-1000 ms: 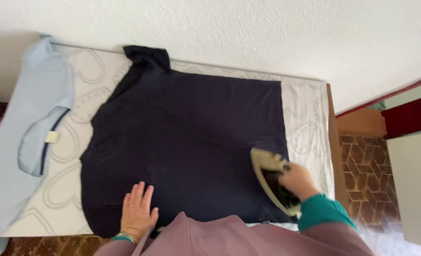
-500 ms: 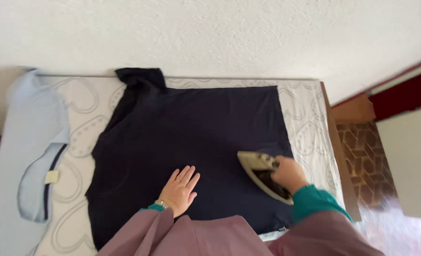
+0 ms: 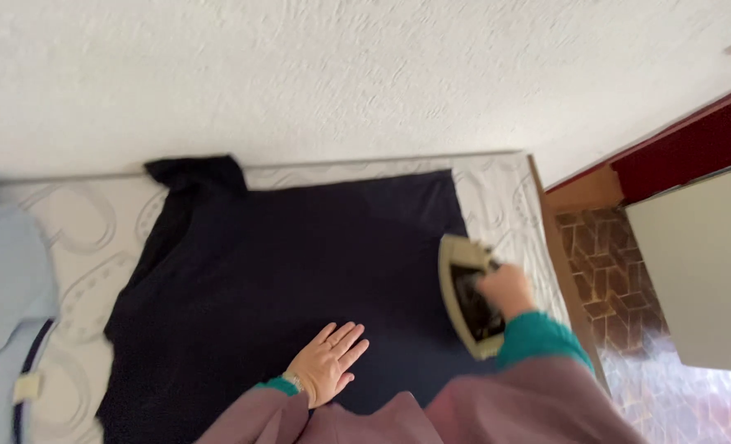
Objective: The person picks a dark garment from a pile of clothes on a bed, lays it flat on an ironing board, and irons it with a steam iron. The person smooths the fabric with one hand while moving the iron across the surface with the other.
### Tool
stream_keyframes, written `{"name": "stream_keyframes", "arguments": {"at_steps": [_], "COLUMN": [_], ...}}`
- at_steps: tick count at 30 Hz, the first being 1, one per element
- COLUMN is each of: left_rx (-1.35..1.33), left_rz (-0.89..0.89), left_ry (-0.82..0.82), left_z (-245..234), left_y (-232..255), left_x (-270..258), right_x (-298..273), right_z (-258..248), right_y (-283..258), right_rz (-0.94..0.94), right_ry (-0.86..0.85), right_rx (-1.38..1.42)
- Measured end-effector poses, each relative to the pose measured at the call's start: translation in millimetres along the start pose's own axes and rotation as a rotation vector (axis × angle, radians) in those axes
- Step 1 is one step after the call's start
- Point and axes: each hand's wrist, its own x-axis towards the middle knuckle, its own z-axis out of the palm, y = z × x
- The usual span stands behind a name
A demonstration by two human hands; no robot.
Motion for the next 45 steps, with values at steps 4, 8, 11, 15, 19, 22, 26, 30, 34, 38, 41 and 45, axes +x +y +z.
{"name": "stream_keyframes", "arguments": {"at_steps": [4, 8, 11, 15, 19, 22, 26, 30, 34, 38, 41, 45], "left_rx": [0.047, 0.154, 0.116, 0.168, 0.148, 0.085, 0.07, 0.134, 0.044, -0.002, -0.044, 0.035], "left_rz": [-0.094, -0.221, -0.288, -0.331, -0.486, -0.615, -0.699, -0.707, -0.743, -0.741, -0.76, -0.787], "left_ry": [0.242, 0.093, 0.079, 0.098, 0.01, -0.19, -0.195, -0.037, -0.101, -0.096, -0.105, 0.005], "left_z": [-11, -17, -31, -35, -75, -96, -109, -95, -107, -109, -109, -93], "left_y": [-27, -60, -76, -96, -107, -119, -140, -156, -159, -170, -173, -167], "left_x": [27, 60, 87, 120, 154, 174, 193, 208, 218, 222, 224, 213], "right_x": [-1, -47, -54, -13, 43, 73, 66, 30, -30, -13, 26, 67], "right_z": [45, 60, 49, 42, 24, 17, 6, 45, 46, 58, 53, 11], "right_y": [56, 72, 51, 27, -1, -4, -13, 25, 10, -5, -43, -92], "right_rz": [-0.282, -0.451, -0.46, -0.371, -0.21, -0.126, -0.15, -0.344, -0.397, -0.568, -0.423, -0.264], "right_ry": [-0.009, -0.103, -0.104, -0.058, 0.02, 0.089, 0.07, 0.036, -0.163, -0.084, 0.005, 0.012], "right_rx": [-0.221, -0.442, -0.395, -0.396, -0.308, -0.281, -0.268, -0.266, -0.3, -0.332, -0.258, -0.268]}}
